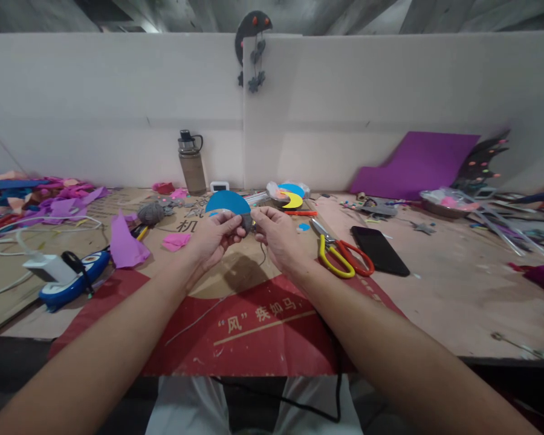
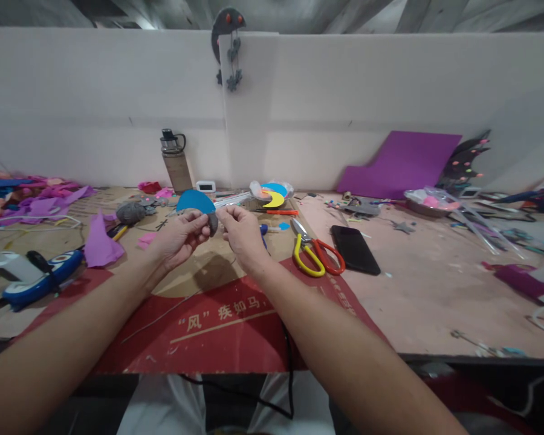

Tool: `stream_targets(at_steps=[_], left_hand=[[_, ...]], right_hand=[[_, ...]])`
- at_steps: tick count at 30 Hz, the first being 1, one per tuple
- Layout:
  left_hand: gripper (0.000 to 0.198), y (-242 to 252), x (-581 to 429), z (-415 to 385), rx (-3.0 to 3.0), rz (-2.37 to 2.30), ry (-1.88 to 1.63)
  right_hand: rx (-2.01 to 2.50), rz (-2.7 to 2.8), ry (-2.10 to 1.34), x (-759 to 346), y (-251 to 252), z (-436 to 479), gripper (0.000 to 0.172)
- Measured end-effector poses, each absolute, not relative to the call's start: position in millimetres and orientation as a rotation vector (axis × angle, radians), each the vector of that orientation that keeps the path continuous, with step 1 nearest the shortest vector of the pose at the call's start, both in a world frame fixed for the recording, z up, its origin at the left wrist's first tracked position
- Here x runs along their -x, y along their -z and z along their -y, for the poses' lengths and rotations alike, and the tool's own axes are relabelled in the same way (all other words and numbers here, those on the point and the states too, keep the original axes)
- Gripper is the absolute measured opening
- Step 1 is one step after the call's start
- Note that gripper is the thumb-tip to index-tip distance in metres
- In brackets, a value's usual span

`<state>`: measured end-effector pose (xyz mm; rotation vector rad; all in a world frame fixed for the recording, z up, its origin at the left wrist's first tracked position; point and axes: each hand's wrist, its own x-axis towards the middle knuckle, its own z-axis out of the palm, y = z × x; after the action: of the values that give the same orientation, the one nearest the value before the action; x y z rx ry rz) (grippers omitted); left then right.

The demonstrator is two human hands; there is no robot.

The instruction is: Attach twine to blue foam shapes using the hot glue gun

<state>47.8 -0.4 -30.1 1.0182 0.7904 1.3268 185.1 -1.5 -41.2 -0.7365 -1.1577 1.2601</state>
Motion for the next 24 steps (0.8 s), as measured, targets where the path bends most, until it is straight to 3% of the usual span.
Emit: stream_targets(at_steps=[15, 24], left_hand=[[0.006, 29, -54, 8, -1.034, -0.787, -1.416], [0.023, 29, -53, 9, -1.139, -0.665, -1.335]], right_hand=[[0.754, 1.241, -1.115, -184, 47, 2, 0.024], [0.88, 1.391, -0.786, -186, 39, 11, 0.013]])
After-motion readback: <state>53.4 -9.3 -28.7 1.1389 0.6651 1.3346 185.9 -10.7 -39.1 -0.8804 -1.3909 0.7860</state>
